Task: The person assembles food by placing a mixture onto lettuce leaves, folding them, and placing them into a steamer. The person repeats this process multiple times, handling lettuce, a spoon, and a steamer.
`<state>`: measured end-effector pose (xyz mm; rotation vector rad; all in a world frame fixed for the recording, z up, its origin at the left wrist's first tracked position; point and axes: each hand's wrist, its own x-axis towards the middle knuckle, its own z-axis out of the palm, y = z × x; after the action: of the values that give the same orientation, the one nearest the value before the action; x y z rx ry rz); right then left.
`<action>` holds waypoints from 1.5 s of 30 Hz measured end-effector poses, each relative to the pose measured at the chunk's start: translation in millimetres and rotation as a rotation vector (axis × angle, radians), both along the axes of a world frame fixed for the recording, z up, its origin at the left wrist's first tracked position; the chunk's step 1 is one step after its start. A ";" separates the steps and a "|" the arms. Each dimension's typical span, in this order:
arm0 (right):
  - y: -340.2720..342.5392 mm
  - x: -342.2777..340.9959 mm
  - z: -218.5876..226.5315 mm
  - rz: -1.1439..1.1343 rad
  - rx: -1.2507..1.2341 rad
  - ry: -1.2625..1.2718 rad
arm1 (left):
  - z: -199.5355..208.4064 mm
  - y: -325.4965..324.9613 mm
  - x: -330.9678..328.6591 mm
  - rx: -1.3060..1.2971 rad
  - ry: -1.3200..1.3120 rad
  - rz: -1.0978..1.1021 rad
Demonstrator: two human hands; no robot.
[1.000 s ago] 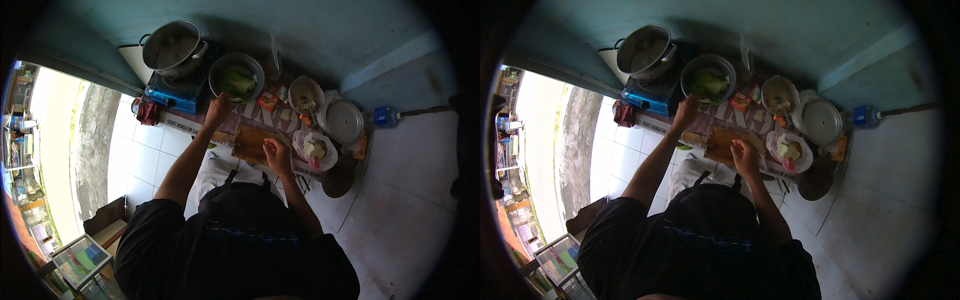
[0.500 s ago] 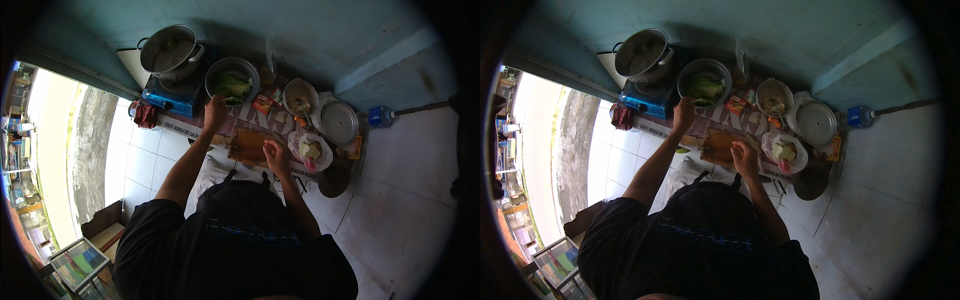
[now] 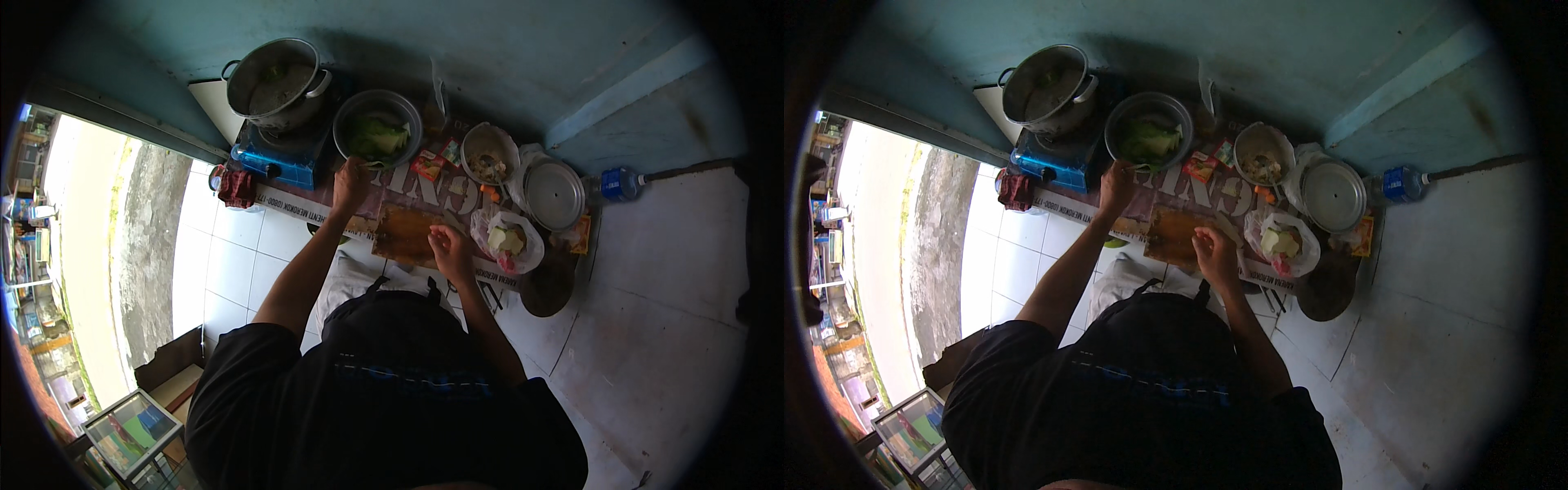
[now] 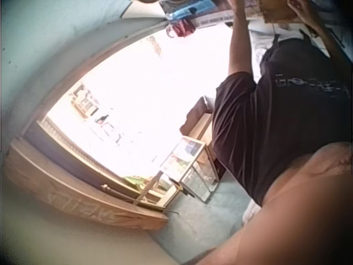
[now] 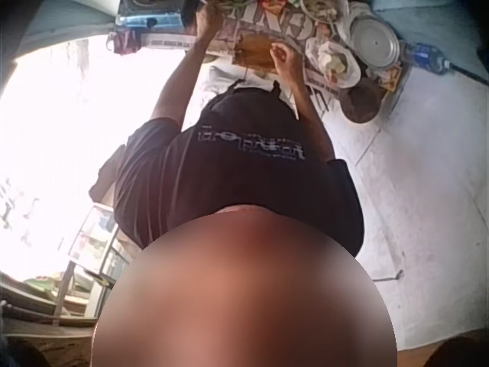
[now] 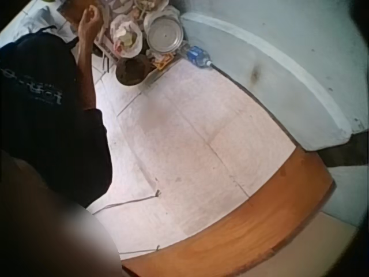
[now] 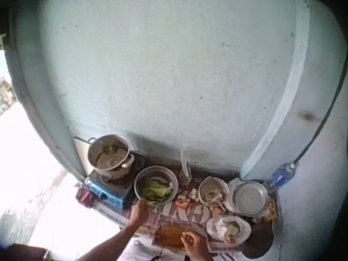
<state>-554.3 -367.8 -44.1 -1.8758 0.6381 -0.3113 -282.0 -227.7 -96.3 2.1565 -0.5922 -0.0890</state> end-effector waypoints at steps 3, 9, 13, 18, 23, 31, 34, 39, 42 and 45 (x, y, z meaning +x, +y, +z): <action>2.8 -0.2 -1.3 -0.015 0.030 -0.015 | -2.0 -1.4 1.8 -0.016 -0.069 -0.016; 3.0 -4.3 3.2 -0.004 0.028 0.022 | 3.7 -1.7 4.5 -0.006 -0.100 -0.082; 3.5 -9.0 0.4 -0.016 -0.006 -0.002 | 23.4 -7.0 11.7 -0.092 -0.163 -0.044; 5.1 -12.5 -8.0 -0.047 0.009 -0.031 | 58.4 -17.5 25.7 -0.093 -0.160 0.004; 2.2 -13.6 -6.1 -0.037 -0.043 0.005 | 70.1 -18.3 35.4 -0.139 -0.169 -0.083; 4.5 -17.0 -4.5 -0.085 0.012 -0.004 | 37.9 0.9 22.7 0.096 -0.014 -0.228; 3.0 -19.3 -2.2 -0.094 -0.002 0.017 | 44.9 1.8 17.9 0.050 -0.031 -0.264; -3.4 -23.9 -8.4 -0.129 0.015 0.040 | 74.2 1.2 -6.4 -0.033 -0.013 -0.291; -8.5 -29.1 -29.7 -0.171 0.131 0.009 | 80.6 8.3 -33.3 -0.118 0.043 -0.380; -13.6 -32.8 -62.4 -0.217 0.274 -0.038 | 66.2 14.0 -58.5 -0.213 0.042 -0.516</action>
<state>-587.1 -381.3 -106.5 -1.5393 0.8178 -0.3790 -340.4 -213.7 -30.1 1.7499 -1.0713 -0.3345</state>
